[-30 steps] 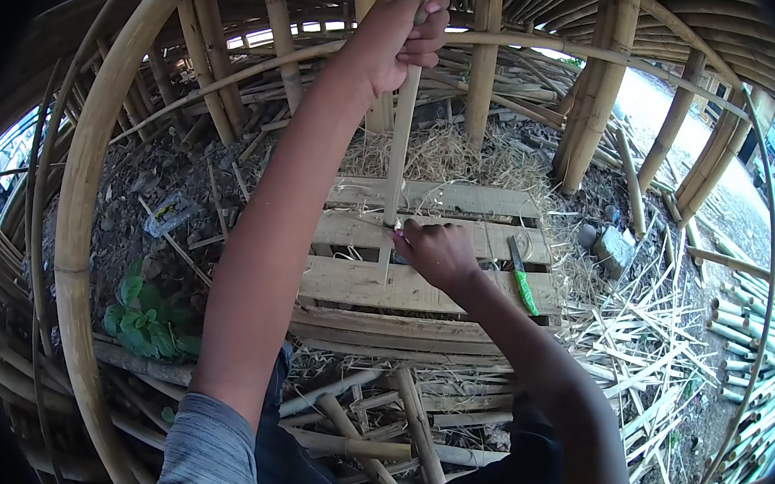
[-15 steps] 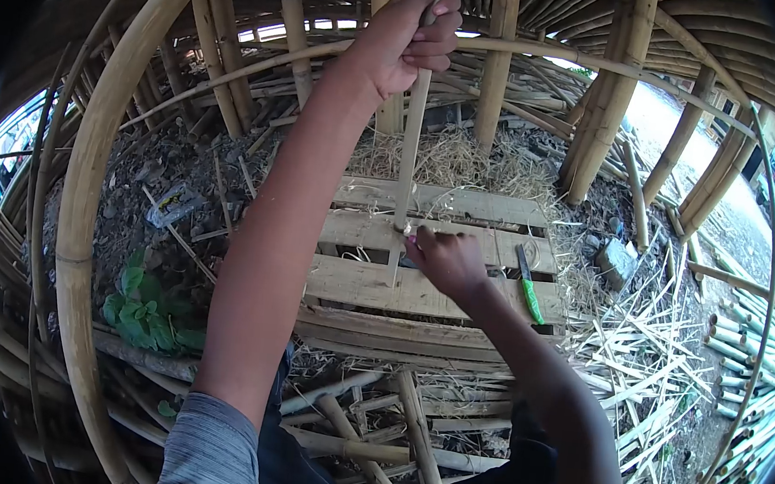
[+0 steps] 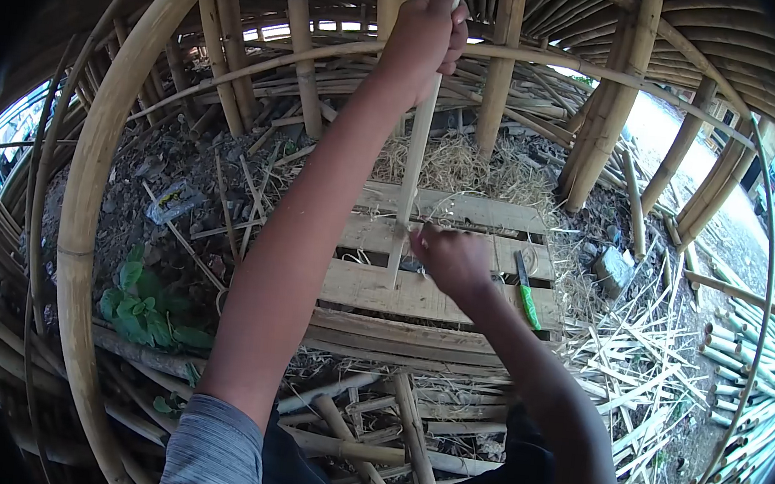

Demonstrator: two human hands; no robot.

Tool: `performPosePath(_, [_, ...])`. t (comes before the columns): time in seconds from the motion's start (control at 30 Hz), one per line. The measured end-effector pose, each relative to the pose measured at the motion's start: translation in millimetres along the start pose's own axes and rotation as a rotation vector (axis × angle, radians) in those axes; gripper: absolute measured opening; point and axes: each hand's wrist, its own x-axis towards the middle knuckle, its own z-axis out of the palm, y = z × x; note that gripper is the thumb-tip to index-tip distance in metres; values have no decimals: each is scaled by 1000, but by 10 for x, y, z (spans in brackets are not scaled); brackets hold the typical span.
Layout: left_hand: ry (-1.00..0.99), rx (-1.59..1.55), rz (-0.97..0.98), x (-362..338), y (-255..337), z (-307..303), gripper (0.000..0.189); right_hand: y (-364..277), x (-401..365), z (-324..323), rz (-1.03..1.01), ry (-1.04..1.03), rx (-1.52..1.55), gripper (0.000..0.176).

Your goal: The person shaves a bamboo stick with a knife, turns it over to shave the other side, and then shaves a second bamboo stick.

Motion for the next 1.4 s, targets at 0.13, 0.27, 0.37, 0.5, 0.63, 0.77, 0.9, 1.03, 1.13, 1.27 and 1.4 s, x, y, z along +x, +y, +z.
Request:
performPosePath(0.13, [281, 393, 299, 55, -66, 102, 42, -52, 183, -196, 2, 10, -16, 33])
performPosePath(0.27, [377, 538, 436, 23, -101, 84, 37, -66, -31, 14, -18, -31, -58, 33])
performPosePath(0.37, [410, 577, 474, 36, -98, 80, 41, -57, 1, -33, -125, -143, -123, 31])
performPosePath(0.5, [425, 558, 534, -38, -78, 31, 42, -90, 77, -127, 129, -13, 18, 31])
performPosePath(0.63, [455, 626, 517, 27, -79, 66, 43, -93, 110, -108, -183, -181, -185, 30])
performPosePath(0.77, [359, 486, 452, 36, -103, 47, 44, -78, -23, 115, -44, -109, -67, 32])
performPosePath(0.9, [24, 108, 165, -32, 27, -15, 43, 1, 113, -136, -62, -67, -96, 32])
performPosePath(1.03, [-240, -132, -33, 18, 59, -139, 46, 29, 102, -154, -60, -20, -63, 30])
performPosePath(1.13, [-280, -145, -54, 85, -6, -194, 48, 76, 299, -334, -62, -16, -68, 31])
performPosePath(1.27, [-330, -167, -53, 108, -52, -176, 48, 143, 170, -134, -98, -54, -43, 32])
performPosePath(1.4, [-376, -187, -70, 136, -70, -133, 49, 105, 312, -363, 112, -2, 43, 33])
